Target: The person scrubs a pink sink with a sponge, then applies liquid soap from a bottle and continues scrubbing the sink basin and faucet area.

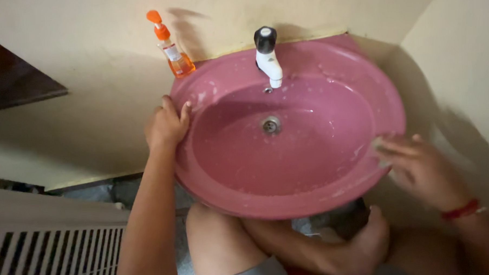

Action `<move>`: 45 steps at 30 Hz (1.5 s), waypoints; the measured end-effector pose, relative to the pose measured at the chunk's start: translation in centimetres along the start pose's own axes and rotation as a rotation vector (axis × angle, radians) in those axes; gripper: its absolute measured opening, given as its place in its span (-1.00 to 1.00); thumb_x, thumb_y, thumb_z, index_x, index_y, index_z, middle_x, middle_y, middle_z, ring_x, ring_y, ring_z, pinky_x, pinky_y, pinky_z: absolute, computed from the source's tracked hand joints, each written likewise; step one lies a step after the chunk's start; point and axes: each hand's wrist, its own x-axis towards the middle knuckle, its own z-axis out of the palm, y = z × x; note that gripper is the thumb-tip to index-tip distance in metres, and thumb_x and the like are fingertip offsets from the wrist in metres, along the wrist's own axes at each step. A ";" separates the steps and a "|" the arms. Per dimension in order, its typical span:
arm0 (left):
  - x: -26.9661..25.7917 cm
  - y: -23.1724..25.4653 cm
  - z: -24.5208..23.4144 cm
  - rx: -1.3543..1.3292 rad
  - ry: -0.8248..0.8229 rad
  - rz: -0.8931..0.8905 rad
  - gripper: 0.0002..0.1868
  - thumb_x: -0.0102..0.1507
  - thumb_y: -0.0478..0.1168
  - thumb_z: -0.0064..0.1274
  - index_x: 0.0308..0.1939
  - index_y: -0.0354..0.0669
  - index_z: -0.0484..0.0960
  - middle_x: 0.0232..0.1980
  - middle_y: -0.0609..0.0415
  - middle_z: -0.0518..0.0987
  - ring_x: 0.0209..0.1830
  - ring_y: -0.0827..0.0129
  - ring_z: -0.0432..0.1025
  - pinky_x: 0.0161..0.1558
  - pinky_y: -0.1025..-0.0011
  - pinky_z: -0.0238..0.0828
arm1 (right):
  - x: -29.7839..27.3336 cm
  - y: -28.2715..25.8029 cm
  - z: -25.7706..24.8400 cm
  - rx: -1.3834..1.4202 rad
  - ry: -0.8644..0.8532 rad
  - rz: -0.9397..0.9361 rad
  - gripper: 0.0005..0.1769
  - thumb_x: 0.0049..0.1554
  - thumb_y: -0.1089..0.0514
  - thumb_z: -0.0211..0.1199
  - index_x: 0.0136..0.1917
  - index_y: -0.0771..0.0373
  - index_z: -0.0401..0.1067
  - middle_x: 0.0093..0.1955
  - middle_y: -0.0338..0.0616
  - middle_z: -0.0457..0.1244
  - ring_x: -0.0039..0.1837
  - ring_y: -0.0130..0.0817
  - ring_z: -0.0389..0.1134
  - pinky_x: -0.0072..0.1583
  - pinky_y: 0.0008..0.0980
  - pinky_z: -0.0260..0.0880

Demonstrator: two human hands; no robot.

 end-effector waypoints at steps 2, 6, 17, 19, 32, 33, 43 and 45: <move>0.2 0.0 -0.1 0.014 0.011 0.008 -0.24 0.36 0.38 -0.22 0.37 -0.12 0.32 0.11 -0.35 0.58 0.09 -0.30 0.49 0.06 -0.13 0.44 | 0.2 1.0 -0.2 -0.018 0.038 0.052 -0.52 0.09 0.24 0.10 0.28 0.08 0.51 0.45 -0.18 0.26 0.48 -0.18 0.25 0.52 0.03 0.11; 0.3 -0.7 0.3 -0.194 0.060 -0.011 -0.25 0.35 0.35 -0.23 0.40 -0.10 0.31 0.17 -0.34 0.57 0.15 -0.32 0.45 0.11 -0.11 0.38 | -1.1 -3.1 1.5 0.115 0.088 -0.009 -0.58 0.16 0.12 0.12 0.28 0.20 0.45 0.44 -0.04 0.25 0.47 -0.11 0.23 0.46 -0.04 0.19; -4.2 -9.7 10.3 -0.949 0.281 -0.102 -0.44 0.40 -0.14 -0.21 0.44 -0.31 0.26 0.32 -0.32 0.48 0.29 0.00 0.40 0.28 0.16 0.31 | 3.6 1.7 1.9 -0.418 -0.066 0.171 -0.07 0.13 -0.37 -0.01 0.45 0.43 0.20 0.54 0.23 0.10 0.57 0.06 0.11 0.47 0.09 0.13; -6.4 -8.4 10.0 -0.882 0.308 -0.043 -0.53 0.44 -0.17 -0.13 0.39 -0.33 0.33 0.30 -0.30 0.50 0.30 0.02 0.42 0.29 0.18 0.30 | 7.4 4.6 3.1 -0.434 -0.163 0.186 -0.05 0.15 -0.43 -0.03 0.45 0.42 0.20 0.57 0.21 0.07 0.60 0.06 0.06 0.52 0.03 0.11; -9.0 -2.8 3.1 -0.620 0.440 0.019 -0.37 0.34 -0.26 0.02 0.46 -0.35 0.20 0.23 -0.50 0.50 0.20 -0.30 0.45 0.16 0.05 0.39 | 23.5 0.8 10.4 -0.157 -0.121 -0.100 -0.14 0.19 -0.25 0.10 0.48 0.47 0.17 0.61 0.32 -0.05 0.58 0.16 0.02 0.53 -0.09 0.04; -8.2 -2.9 2.9 -0.607 0.403 0.002 -0.36 0.35 -0.23 -0.01 0.48 -0.33 0.18 0.23 -0.49 0.50 0.21 -0.29 0.46 0.17 0.06 0.40 | 23.5 0.4 9.7 -0.161 -0.110 -0.160 -0.18 0.18 -0.22 0.12 0.47 0.44 0.21 0.61 0.28 -0.01 0.60 0.11 0.05 0.56 -0.11 0.05; 0.4 -3.0 1.7 -0.289 -0.046 -0.157 -0.19 0.38 0.19 -0.33 0.57 -0.23 -0.04 0.29 -0.45 0.44 0.27 -0.31 0.36 0.24 -0.09 0.27 | 22.2 -1.7 10.8 -0.343 0.098 -0.040 -0.60 0.25 0.19 -0.02 0.28 0.31 0.45 0.48 0.04 0.23 0.41 -0.04 0.36 0.19 -0.07 0.48; 2.4 -2.5 1.7 -0.299 -0.071 -0.185 -0.17 0.40 0.23 -0.37 0.57 -0.25 -0.06 0.29 -0.44 0.46 0.27 -0.31 0.38 0.27 -0.08 0.27 | 22.0 -2.3 9.8 -0.418 0.018 -0.084 -0.61 0.23 0.19 -0.04 0.24 0.24 0.47 0.47 0.03 0.25 0.33 -0.07 0.39 0.16 -0.13 0.48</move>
